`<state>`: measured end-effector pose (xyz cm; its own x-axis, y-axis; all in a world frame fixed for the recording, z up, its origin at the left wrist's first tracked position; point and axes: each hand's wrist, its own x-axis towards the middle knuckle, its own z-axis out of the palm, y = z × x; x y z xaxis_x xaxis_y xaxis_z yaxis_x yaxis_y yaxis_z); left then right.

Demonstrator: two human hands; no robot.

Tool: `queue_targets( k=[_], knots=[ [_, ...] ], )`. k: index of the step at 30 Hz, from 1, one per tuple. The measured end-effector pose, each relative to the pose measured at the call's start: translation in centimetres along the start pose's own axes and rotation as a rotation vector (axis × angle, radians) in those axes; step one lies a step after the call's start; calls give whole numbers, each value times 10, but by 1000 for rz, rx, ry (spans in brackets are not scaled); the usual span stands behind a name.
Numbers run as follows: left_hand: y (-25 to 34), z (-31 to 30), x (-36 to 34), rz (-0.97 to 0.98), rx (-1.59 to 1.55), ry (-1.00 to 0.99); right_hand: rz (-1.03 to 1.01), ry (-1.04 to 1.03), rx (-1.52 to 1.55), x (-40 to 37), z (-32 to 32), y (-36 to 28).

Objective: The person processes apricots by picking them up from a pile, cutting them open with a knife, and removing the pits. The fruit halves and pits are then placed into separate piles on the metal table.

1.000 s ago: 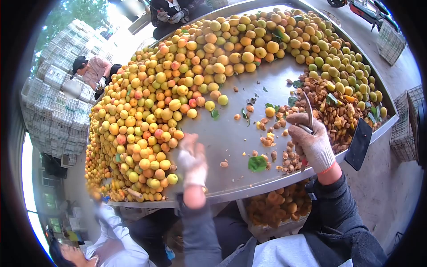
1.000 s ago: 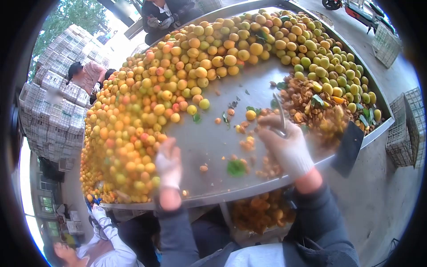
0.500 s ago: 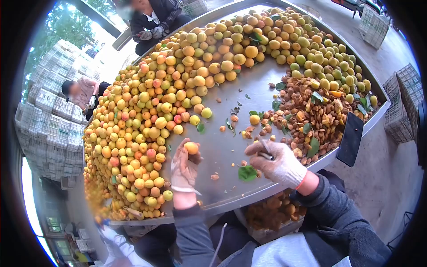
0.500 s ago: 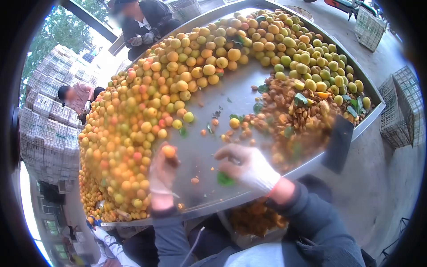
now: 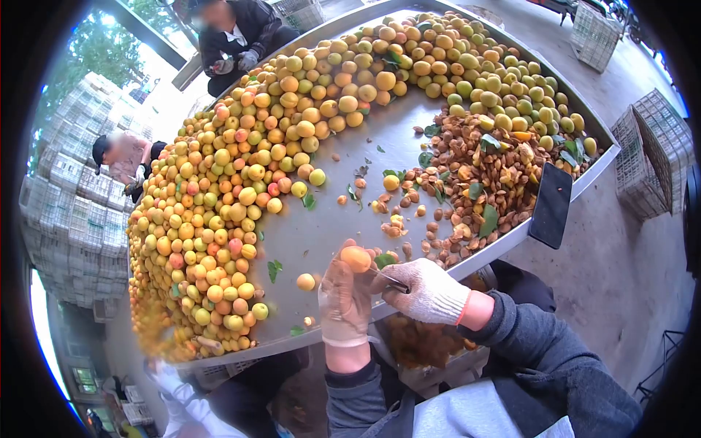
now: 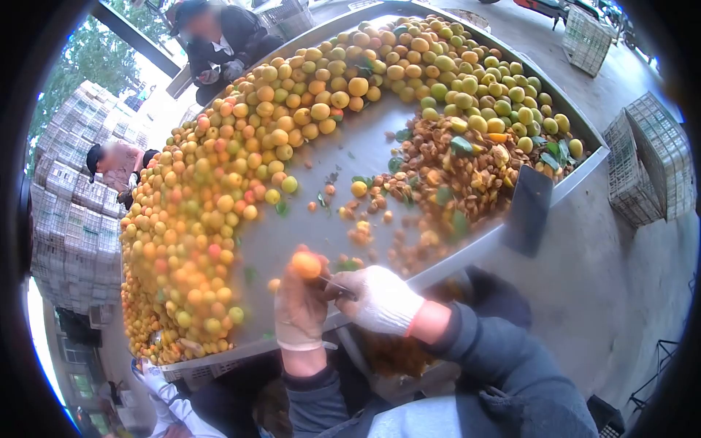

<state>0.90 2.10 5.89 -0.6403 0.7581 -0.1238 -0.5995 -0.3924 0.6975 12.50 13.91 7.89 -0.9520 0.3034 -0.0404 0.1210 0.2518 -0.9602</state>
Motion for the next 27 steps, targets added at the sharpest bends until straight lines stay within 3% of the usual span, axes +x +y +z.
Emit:
queue_targets(
  k=[3,8,12,14,15,17,21,24,26,27],
  knots=[
    [0,9,-6,52,65,58,-56,40,-34,-1,3,4],
    [-7,8,-11,184,430,194,-44,43,-111,7,9,12],
    [-4,11,-14,181,436,199,36,-38,-116,20,4,7],
    [-6,5,-14,340,847,132,78,-93,-205,25,4,7],
    [-5,7,-14,338,846,132,80,-94,-206,25,5,9],
    [-3,11,-12,248,364,131,-69,-20,-114,23,11,14],
    [-3,2,-15,164,350,58,-111,50,-320,15,18,12],
    [1,13,-23,140,433,105,-95,89,-333,8,16,0],
    [7,11,-24,300,867,40,-91,70,-349,6,15,-1],
    [8,9,-24,297,867,40,-89,70,-348,7,15,5]
  ],
)
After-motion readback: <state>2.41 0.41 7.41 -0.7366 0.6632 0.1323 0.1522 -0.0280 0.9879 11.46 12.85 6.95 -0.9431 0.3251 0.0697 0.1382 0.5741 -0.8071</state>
